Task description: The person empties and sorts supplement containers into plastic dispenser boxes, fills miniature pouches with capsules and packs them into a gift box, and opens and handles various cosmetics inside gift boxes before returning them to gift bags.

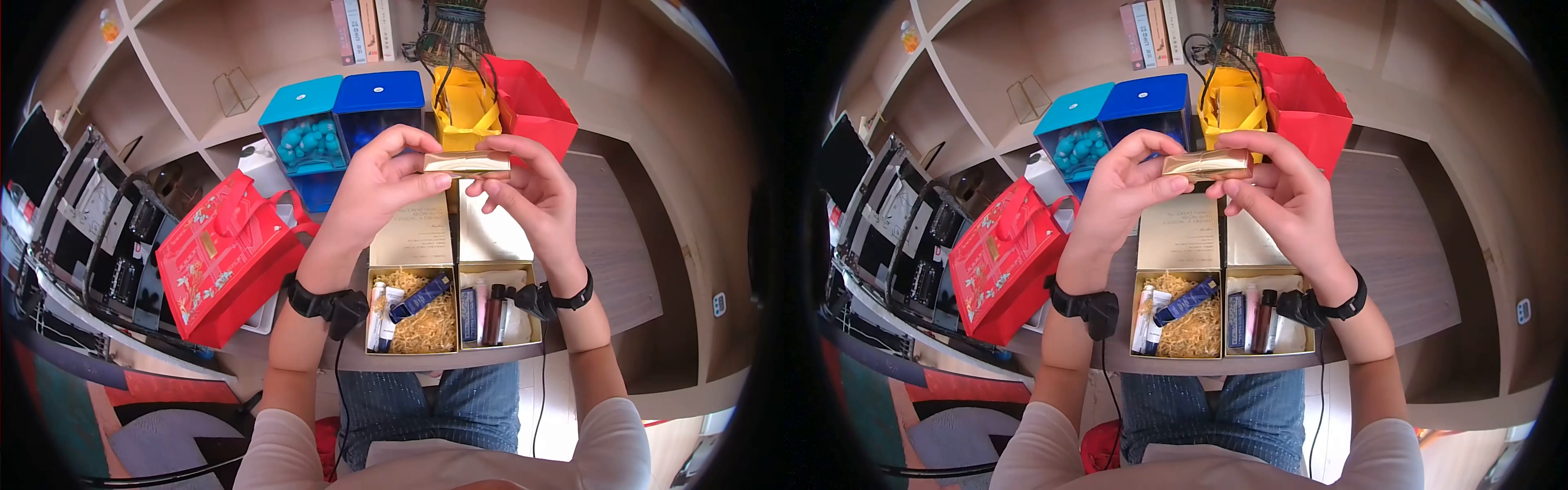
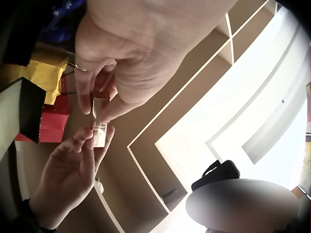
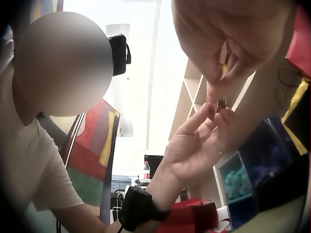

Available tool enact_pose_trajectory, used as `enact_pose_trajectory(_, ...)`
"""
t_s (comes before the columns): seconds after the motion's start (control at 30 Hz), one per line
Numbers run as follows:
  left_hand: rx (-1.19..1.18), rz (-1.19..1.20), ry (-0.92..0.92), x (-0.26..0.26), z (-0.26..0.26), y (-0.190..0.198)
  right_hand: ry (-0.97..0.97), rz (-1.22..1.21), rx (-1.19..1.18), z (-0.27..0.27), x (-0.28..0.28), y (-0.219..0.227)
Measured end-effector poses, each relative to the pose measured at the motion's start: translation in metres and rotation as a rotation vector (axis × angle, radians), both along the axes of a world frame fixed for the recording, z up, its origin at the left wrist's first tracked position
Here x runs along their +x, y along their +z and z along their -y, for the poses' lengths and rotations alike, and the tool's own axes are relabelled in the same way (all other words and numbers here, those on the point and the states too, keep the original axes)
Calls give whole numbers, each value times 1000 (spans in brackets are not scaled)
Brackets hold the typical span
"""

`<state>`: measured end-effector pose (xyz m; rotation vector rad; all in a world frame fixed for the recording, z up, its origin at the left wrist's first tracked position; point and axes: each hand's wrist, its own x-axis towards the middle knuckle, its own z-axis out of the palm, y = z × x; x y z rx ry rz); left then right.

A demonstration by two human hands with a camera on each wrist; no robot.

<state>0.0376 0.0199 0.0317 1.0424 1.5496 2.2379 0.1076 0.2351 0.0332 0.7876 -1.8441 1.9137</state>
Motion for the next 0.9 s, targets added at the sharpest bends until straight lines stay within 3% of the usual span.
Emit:
enact_pose_trajectory(0.17, -7, -4, -31, -2, 0, -3, -143, -77, 131, -10, -2, -5)
enact_pose_trajectory(0.23, -163, 53, -162, 1, 1, 1, -162, -78, 116, -16, -5, -9)
enact_pose_trajectory(0.3, -201, 14, -178, 2, -3, -5, -181, -79, 100, -15, -7, -7)
enact_pose_trajectory(0.4, -240, -20, -188, 4, -8, -10, -88, 47, -70, -11, -9, -1)
enact_pose_trajectory(0.47, -242, -17, -185, 4, -9, -10, 98, 249, -126, -17, -13, -3)
enact_pose_trajectory(0.6, -172, -33, -92, 1, -8, -10, 187, 320, -214, -13, -14, 2)
enact_pose_trajectory(0.67, -146, -47, -57, -2, -6, -10, 548, 357, -408, -18, -20, -4)
enact_pose_trajectory(0.7, -127, -50, -56, -4, -5, -10, 547, 357, -408, -18, -20, -3)
enact_pose_trajectory(0.77, -108, -52, -56, -5, -5, -9, 750, 423, -590, -15, -20, -1)
enact_pose_trajectory(0.9, -27, -35, 27, -8, -5, -11, 745, 368, -598, -10, -17, 0)
